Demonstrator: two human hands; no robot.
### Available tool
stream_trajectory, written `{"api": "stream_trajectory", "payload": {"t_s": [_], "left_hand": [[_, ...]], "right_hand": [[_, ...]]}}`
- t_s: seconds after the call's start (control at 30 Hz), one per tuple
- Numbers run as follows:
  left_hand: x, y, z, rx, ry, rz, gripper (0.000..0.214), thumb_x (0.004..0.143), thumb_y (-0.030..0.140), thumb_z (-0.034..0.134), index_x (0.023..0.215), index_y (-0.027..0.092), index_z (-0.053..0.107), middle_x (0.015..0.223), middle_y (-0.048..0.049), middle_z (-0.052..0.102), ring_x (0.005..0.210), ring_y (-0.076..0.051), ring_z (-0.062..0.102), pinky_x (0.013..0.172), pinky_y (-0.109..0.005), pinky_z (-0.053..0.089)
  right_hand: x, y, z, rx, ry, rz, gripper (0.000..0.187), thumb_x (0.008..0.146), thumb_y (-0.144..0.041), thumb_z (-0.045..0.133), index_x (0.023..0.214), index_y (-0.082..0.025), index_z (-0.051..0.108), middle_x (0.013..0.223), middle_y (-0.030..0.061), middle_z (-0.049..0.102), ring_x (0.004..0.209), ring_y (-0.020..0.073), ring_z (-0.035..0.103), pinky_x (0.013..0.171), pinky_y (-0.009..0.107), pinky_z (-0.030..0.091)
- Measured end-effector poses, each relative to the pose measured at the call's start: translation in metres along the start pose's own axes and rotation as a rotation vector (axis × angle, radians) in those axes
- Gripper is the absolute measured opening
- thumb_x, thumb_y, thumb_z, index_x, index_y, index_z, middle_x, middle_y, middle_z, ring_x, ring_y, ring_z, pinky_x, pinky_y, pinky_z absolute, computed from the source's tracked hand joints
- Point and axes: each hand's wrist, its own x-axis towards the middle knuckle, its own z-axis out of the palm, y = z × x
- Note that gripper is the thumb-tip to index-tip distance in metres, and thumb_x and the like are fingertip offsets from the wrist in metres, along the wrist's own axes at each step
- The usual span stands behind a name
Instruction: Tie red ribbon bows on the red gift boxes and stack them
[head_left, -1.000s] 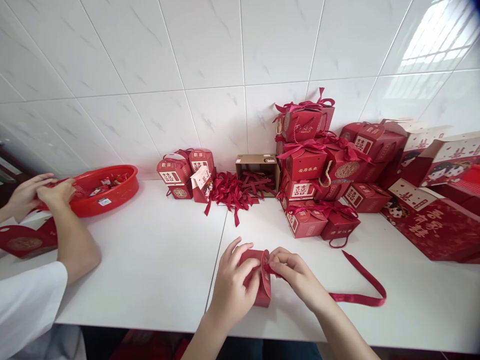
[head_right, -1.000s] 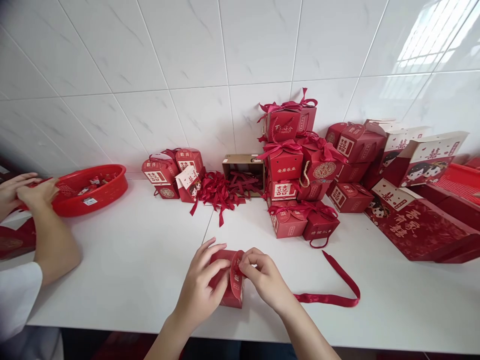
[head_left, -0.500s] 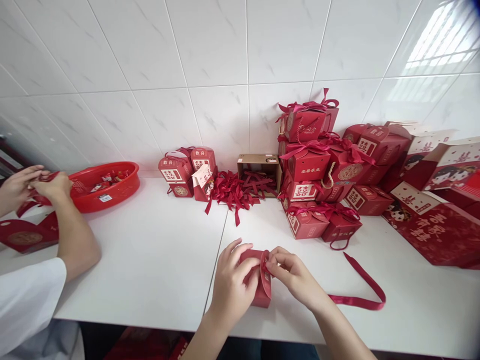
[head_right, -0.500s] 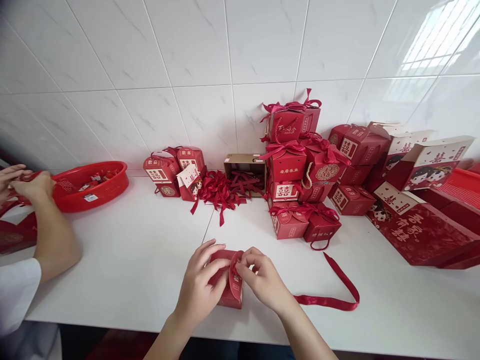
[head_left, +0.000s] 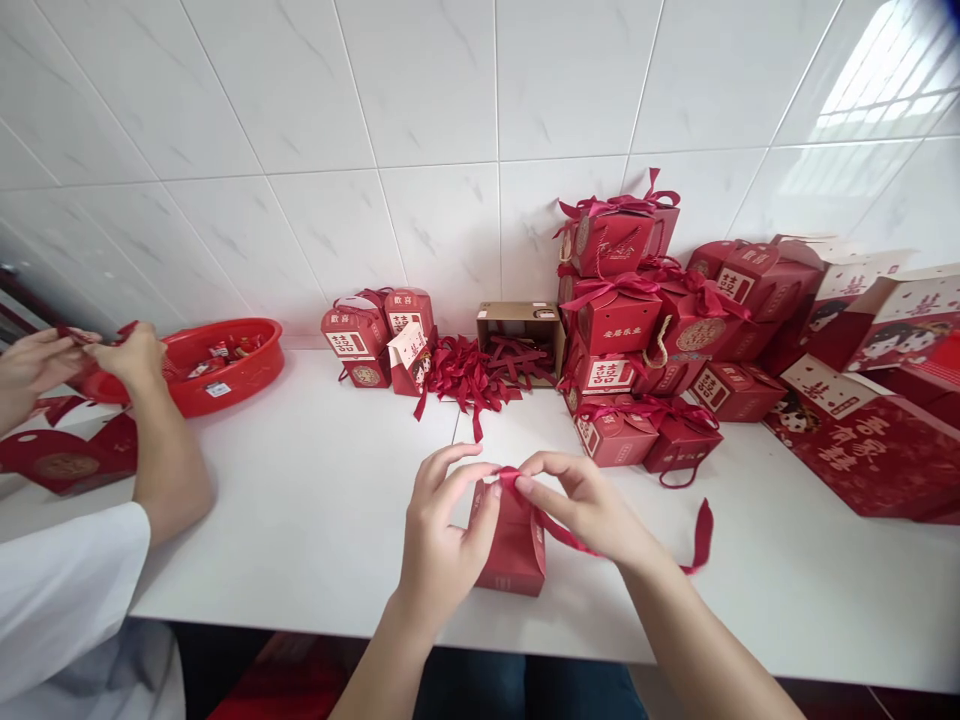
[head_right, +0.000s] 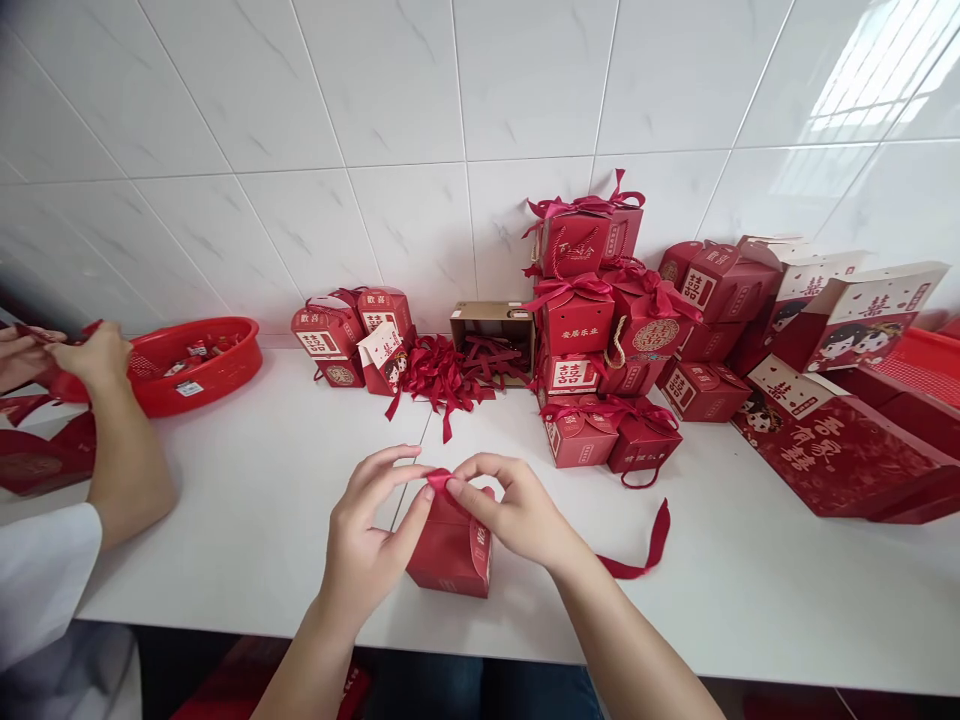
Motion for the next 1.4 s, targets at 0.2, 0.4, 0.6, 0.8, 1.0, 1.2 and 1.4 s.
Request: {"api": "stream_trajectory", "payload": {"t_s": [0.2,0.4,0.6,0.8,1.0,1.2,1.4], "left_hand": [[-0.042,-0.017,-0.012,-0.035,-0.174,-0.398,0.033,0.084,0.034,0.059,0.115,0.023,0.055,0.112,-0.0077,0.064,0.104,-0.024,0.062,0.089,-0.04,0.053],[-0.058,-0.022,-0.008,-0.288,-0.04,-0.69,0.03,0.084,0.044,0.057,0.102,0.02,0.058,0.087,-0.0061,0.07,0.078,-0.02,0.068,0.065,-0.029,0.056],[-0.054,-0.022,-0.007,-0.352,0.039,-0.748,0.032,0.082,0.047,0.058,0.098,0.019,0.058,0.072,-0.0026,0.068,0.066,-0.018,0.065,0.059,-0.028,0.055],[-0.056,-0.021,-0.008,-0.375,0.037,-0.749,0.032,0.083,0.047,0.057,0.099,0.019,0.056,0.068,-0.0003,0.065,0.061,-0.015,0.06,0.058,-0.026,0.052],[-0.055,-0.016,-0.007,-0.372,0.036,-0.735,0.03,0.082,0.046,0.057,0.098,0.02,0.056,0.068,-0.0003,0.066,0.061,-0.015,0.061,0.057,-0.025,0.051],[-0.057,-0.003,-0.005,-0.387,0.078,-0.711,0.03,0.08,0.043,0.06,0.099,0.02,0.056,0.069,0.0001,0.065,0.061,-0.014,0.062,0.058,-0.024,0.05],[-0.049,-0.018,0.0,-0.495,-0.028,-0.833,0.032,0.084,0.051,0.052,0.093,0.02,0.056,0.069,0.0003,0.061,0.06,-0.014,0.06,0.055,-0.024,0.049]], "right_hand": [[-0.023,-0.043,-0.027,0.269,0.249,-0.287,0.011,0.091,-0.03,0.056,0.086,-0.026,0.065,0.078,0.0019,0.062,0.077,0.0179,0.058,0.074,0.033,0.047],[-0.012,-0.035,-0.015,0.15,0.12,-0.226,0.016,0.091,-0.031,0.054,0.079,-0.024,0.062,0.095,0.0041,0.063,0.088,0.0203,0.06,0.083,0.037,0.045],[0.014,0.007,0.027,-0.176,-0.177,0.082,0.024,0.088,-0.028,0.05,0.068,-0.02,0.061,0.121,0.0074,0.057,0.121,0.0262,0.048,0.102,0.042,0.033],[0.017,0.018,0.038,-0.234,-0.175,0.135,0.025,0.085,-0.025,0.052,0.062,-0.021,0.059,0.114,0.0078,0.059,0.122,0.0282,0.046,0.101,0.046,0.031],[0.02,0.018,0.04,-0.317,-0.195,0.147,0.026,0.085,-0.024,0.049,0.06,-0.021,0.055,0.116,0.0071,0.059,0.114,0.0282,0.052,0.096,0.045,0.036],[0.024,0.014,0.041,-0.4,-0.246,0.12,0.026,0.085,-0.022,0.047,0.059,-0.02,0.049,0.105,0.0072,0.062,0.101,0.024,0.057,0.089,0.039,0.041],[0.025,0.009,0.043,-0.453,-0.272,0.059,0.023,0.087,-0.024,0.046,0.066,-0.02,0.055,0.1,0.0053,0.065,0.097,0.0213,0.058,0.088,0.036,0.043]]}}
